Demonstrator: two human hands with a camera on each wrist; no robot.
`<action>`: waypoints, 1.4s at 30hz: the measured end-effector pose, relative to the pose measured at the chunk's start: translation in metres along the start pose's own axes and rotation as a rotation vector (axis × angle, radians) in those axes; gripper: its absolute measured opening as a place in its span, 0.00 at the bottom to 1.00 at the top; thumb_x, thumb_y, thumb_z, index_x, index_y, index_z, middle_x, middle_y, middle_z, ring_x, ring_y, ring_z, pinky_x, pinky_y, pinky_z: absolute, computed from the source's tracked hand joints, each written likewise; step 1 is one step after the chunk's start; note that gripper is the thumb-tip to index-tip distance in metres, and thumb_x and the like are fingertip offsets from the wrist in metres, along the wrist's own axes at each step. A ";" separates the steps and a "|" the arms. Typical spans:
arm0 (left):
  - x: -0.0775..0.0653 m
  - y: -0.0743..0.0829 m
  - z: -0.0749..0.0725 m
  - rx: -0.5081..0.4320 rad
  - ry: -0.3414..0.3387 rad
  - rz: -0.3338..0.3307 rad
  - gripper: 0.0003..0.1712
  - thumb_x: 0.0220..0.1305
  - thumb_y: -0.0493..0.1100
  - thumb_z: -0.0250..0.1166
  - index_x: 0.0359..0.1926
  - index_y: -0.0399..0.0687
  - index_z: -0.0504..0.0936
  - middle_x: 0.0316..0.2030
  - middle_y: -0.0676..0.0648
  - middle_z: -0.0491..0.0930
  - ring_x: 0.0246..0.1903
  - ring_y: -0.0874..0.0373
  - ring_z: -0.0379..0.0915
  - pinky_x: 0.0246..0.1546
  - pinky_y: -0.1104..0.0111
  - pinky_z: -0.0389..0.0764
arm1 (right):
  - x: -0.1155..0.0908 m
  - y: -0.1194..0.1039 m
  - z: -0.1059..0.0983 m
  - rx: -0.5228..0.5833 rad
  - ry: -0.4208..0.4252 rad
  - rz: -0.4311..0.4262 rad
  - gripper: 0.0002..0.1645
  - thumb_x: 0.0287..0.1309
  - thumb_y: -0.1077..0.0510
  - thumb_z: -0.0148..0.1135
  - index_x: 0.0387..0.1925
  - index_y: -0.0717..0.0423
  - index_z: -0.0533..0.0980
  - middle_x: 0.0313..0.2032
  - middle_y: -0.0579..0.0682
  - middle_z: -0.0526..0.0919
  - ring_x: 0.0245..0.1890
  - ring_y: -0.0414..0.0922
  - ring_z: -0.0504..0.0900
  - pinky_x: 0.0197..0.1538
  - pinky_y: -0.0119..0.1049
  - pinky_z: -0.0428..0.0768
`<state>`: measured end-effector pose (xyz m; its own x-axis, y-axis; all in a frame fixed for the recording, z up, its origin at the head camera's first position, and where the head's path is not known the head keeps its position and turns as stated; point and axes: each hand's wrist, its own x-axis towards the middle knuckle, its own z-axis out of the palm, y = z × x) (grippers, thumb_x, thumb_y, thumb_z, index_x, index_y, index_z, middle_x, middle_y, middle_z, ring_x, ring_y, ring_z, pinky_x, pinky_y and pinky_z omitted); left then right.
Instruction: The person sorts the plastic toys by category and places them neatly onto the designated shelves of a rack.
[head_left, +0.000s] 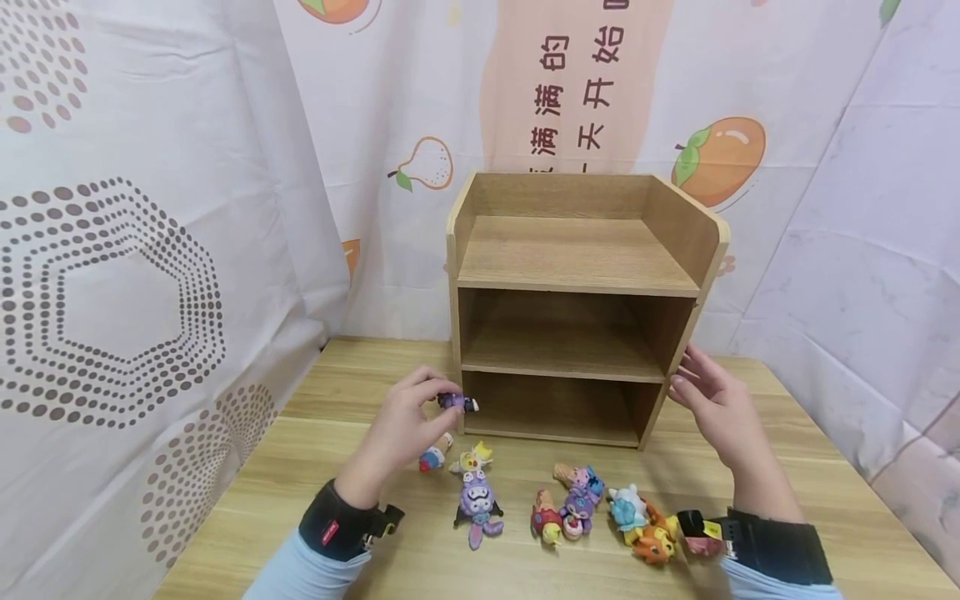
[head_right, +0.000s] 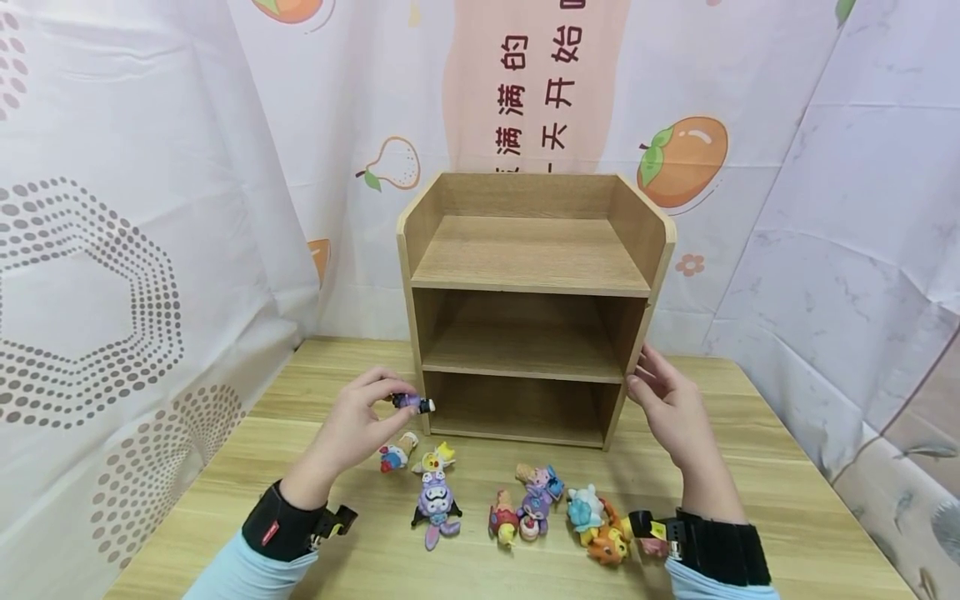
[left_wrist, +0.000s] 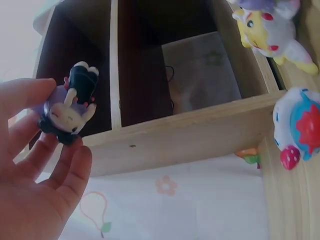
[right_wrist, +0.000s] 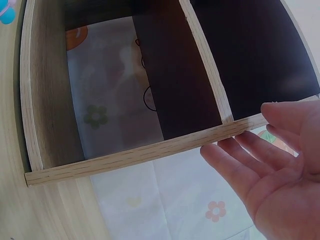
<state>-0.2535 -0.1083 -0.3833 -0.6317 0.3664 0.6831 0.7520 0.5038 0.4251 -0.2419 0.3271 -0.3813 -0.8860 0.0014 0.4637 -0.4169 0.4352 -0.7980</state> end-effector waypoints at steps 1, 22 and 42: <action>0.001 0.001 0.001 -0.004 0.011 0.012 0.10 0.54 0.41 0.71 0.39 0.51 0.84 0.39 0.59 0.75 0.37 0.66 0.70 0.30 0.69 0.79 | 0.000 0.000 0.000 0.000 0.000 0.001 0.35 0.67 0.64 0.53 0.72 0.52 0.55 0.64 0.65 0.64 0.58 0.57 0.69 0.44 0.30 0.79; 0.031 0.025 0.004 -0.020 0.156 0.181 0.10 0.54 0.41 0.71 0.38 0.47 0.83 0.37 0.54 0.75 0.38 0.62 0.68 0.34 0.68 0.77 | -0.001 0.001 0.000 -0.003 0.000 -0.024 0.36 0.66 0.61 0.57 0.72 0.48 0.55 0.63 0.64 0.65 0.58 0.57 0.69 0.43 0.24 0.78; 0.078 0.057 -0.012 -0.004 0.290 0.335 0.10 0.53 0.40 0.71 0.37 0.42 0.84 0.34 0.50 0.75 0.37 0.59 0.68 0.34 0.68 0.76 | -0.003 0.003 -0.003 -0.055 0.005 -0.032 0.36 0.66 0.57 0.58 0.72 0.47 0.56 0.63 0.64 0.66 0.57 0.53 0.70 0.43 0.23 0.77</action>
<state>-0.2573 -0.0606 -0.2990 -0.2745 0.2736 0.9218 0.9071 0.3919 0.1538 -0.2394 0.3313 -0.3837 -0.8710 -0.0086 0.4911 -0.4334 0.4841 -0.7602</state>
